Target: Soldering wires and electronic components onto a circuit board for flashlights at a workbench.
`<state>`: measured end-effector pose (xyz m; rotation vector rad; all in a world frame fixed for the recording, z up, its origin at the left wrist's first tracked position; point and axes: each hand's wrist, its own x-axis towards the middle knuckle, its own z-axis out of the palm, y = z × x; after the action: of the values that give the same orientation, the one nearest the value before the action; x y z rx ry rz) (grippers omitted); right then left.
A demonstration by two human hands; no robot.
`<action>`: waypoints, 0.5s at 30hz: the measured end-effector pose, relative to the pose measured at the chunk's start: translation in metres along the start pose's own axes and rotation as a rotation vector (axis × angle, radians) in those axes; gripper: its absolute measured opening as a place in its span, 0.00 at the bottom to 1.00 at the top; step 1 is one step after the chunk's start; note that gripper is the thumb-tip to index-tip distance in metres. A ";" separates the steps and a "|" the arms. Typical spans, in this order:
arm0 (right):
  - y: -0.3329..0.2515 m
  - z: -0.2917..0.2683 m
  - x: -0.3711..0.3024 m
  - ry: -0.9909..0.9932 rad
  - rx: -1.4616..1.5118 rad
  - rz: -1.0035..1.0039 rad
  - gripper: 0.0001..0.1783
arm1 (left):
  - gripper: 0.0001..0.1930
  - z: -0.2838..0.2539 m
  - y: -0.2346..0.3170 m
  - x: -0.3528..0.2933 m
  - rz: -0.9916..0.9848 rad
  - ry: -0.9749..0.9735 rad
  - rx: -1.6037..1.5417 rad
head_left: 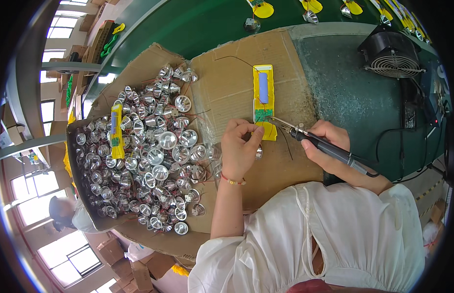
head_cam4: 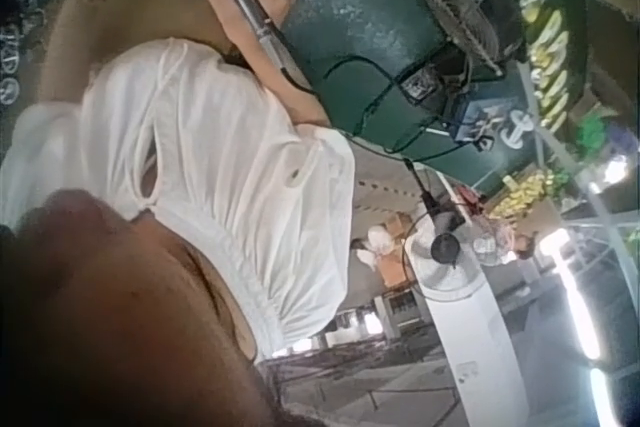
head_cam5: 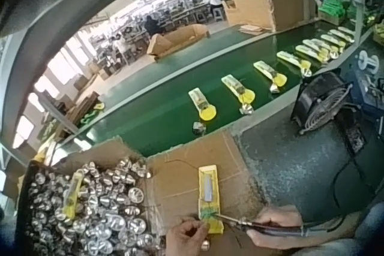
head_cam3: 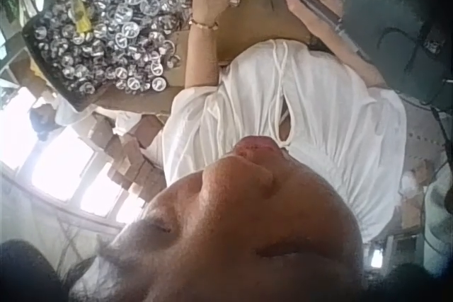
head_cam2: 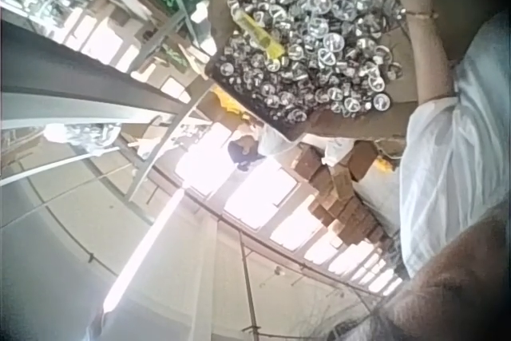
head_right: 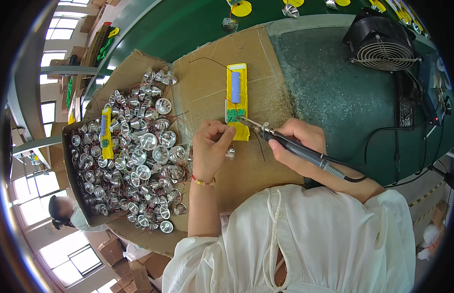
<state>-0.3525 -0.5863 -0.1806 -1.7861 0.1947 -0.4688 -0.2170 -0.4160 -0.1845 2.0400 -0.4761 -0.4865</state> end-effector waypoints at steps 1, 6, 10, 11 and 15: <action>0.000 -0.001 0.000 -0.008 -0.023 -0.071 0.07 | 0.06 0.001 0.001 0.000 -0.016 -0.003 -0.024; 0.000 -0.003 0.002 -0.030 -0.054 -0.176 0.08 | 0.06 0.001 -0.003 0.001 -0.031 -0.004 -0.036; 0.004 -0.005 -0.005 0.129 0.071 -0.070 0.07 | 0.06 0.001 -0.004 0.003 -0.031 -0.010 -0.052; 0.005 -0.009 -0.008 0.142 0.082 0.004 0.07 | 0.06 0.000 -0.006 0.003 -0.023 -0.016 -0.048; 0.010 -0.011 -0.015 0.229 0.246 0.191 0.07 | 0.06 0.001 -0.005 0.003 -0.004 -0.001 -0.040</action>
<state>-0.3694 -0.5932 -0.1911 -1.4566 0.4448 -0.5355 -0.2143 -0.4160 -0.1899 2.0031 -0.4595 -0.4953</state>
